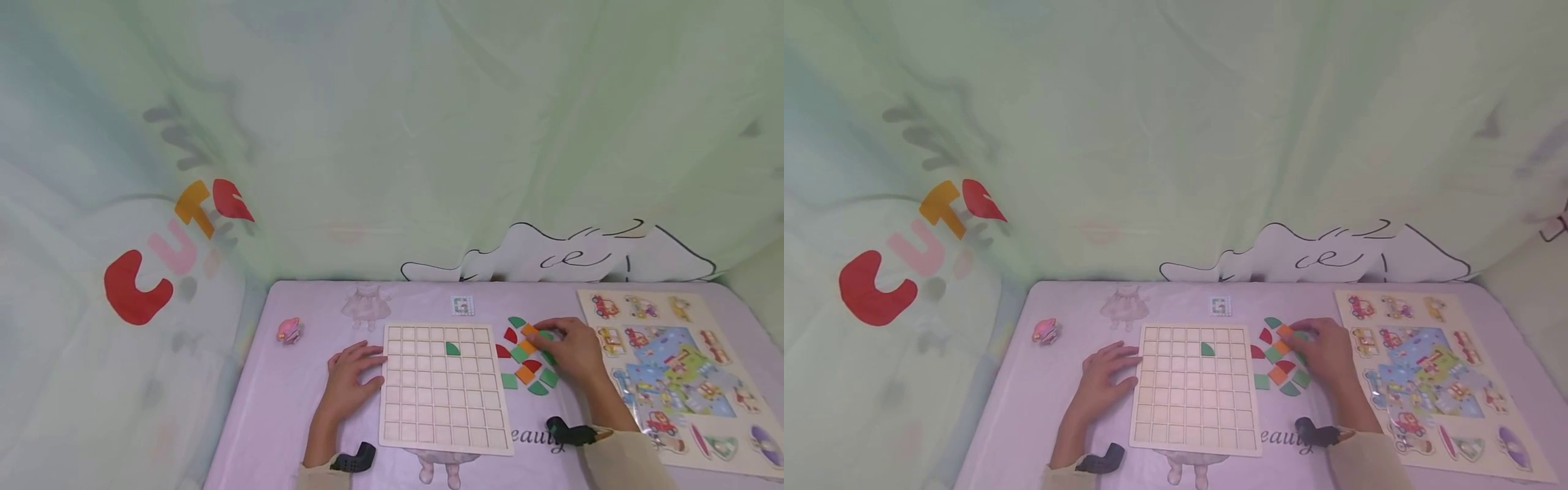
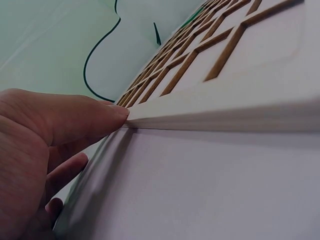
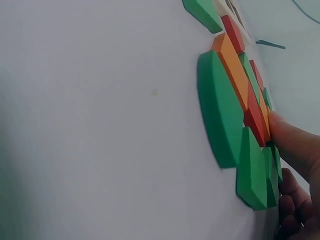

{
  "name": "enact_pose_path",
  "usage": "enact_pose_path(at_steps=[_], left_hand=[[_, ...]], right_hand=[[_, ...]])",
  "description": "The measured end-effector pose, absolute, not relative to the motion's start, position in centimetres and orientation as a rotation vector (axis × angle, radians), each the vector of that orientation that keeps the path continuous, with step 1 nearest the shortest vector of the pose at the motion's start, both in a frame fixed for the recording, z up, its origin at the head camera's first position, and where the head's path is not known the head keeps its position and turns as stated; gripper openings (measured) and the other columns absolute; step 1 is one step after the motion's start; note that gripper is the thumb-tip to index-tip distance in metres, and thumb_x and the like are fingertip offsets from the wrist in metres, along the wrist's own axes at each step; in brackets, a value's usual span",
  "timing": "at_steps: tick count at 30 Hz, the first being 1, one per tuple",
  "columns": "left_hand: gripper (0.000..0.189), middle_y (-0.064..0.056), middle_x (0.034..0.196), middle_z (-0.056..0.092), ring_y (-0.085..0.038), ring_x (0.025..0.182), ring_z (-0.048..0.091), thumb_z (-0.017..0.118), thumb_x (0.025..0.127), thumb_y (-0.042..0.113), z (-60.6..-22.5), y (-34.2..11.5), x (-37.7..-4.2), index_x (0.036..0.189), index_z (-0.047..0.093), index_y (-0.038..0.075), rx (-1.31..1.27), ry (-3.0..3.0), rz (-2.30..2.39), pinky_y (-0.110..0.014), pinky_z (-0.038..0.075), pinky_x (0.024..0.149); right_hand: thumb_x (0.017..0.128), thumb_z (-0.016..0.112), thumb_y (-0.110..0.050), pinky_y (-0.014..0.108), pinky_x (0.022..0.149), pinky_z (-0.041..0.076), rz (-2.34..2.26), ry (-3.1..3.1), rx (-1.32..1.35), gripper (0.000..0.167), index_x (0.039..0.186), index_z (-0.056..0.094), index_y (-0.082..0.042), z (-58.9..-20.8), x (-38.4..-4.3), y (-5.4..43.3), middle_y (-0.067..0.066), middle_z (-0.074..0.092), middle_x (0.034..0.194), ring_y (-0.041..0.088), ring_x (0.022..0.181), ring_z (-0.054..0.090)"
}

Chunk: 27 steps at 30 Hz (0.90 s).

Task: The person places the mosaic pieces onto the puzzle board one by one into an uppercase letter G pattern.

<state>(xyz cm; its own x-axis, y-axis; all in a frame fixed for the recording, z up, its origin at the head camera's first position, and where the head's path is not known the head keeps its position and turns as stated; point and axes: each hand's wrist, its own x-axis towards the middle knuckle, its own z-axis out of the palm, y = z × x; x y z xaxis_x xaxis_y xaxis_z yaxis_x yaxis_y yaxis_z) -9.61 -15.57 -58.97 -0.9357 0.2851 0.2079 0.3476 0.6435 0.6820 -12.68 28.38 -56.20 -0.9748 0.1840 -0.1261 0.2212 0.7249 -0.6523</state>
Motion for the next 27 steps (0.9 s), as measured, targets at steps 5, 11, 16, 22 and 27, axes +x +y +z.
enact_pose_path(at_steps=[5,11,16,22,27], left_hand=[[0.033,0.001,0.134,0.068,-0.030,0.142,0.047,0.078,0.085,0.017,-58.95,-15.61,-9.54,0.118,0.077,0.018,-0.534,-2.774,-1.185,-0.062,0.021,0.107],[0.033,0.002,0.135,0.068,-0.029,0.143,0.047,0.078,0.085,0.017,-58.93,-15.56,-9.57,0.118,0.077,0.019,-0.526,-2.779,-1.187,-0.062,0.021,0.108],[0.033,0.001,0.135,0.068,-0.030,0.142,0.047,0.078,0.085,0.017,-58.91,-15.46,-9.64,0.118,0.077,0.019,-0.535,-2.777,-1.171,-0.063,0.021,0.108],[0.032,-0.001,0.134,0.068,-0.032,0.142,0.048,0.078,0.085,0.018,-58.92,-15.57,-9.65,0.118,0.077,0.017,-0.553,-2.764,-1.162,-0.064,0.022,0.107],[0.033,-0.001,0.135,0.068,-0.032,0.142,0.048,0.077,0.085,0.018,-58.97,-15.73,-9.63,0.118,0.077,0.017,-0.569,-2.765,-1.164,-0.063,0.022,0.105]], right_hand=[[0.093,0.074,-0.033,0.057,0.096,0.047,-1.105,2.855,0.290,0.039,0.119,0.071,-0.005,-55.98,-12.44,28.50,0.028,0.051,0.135,0.046,0.119,0.047],[0.094,0.073,-0.029,0.061,0.102,0.043,-1.145,2.822,0.279,0.036,0.120,0.070,-0.004,-55.54,-12.24,28.38,0.028,0.050,0.138,0.048,0.123,0.045],[0.094,0.073,-0.027,0.060,0.100,0.043,-1.151,2.833,0.265,0.034,0.120,0.070,-0.005,-56.00,-12.46,28.64,0.028,0.049,0.138,0.047,0.122,0.045],[0.094,0.074,-0.029,0.047,0.089,0.047,-1.122,2.874,0.250,0.033,0.120,0.072,-0.008,-56.42,-12.91,28.36,0.027,0.051,0.138,0.043,0.118,0.046],[0.093,0.075,-0.028,0.049,0.090,0.049,-1.131,2.880,0.258,0.032,0.118,0.072,-0.008,-56.27,-12.83,28.01,0.027,0.051,0.137,0.044,0.118,0.046]])
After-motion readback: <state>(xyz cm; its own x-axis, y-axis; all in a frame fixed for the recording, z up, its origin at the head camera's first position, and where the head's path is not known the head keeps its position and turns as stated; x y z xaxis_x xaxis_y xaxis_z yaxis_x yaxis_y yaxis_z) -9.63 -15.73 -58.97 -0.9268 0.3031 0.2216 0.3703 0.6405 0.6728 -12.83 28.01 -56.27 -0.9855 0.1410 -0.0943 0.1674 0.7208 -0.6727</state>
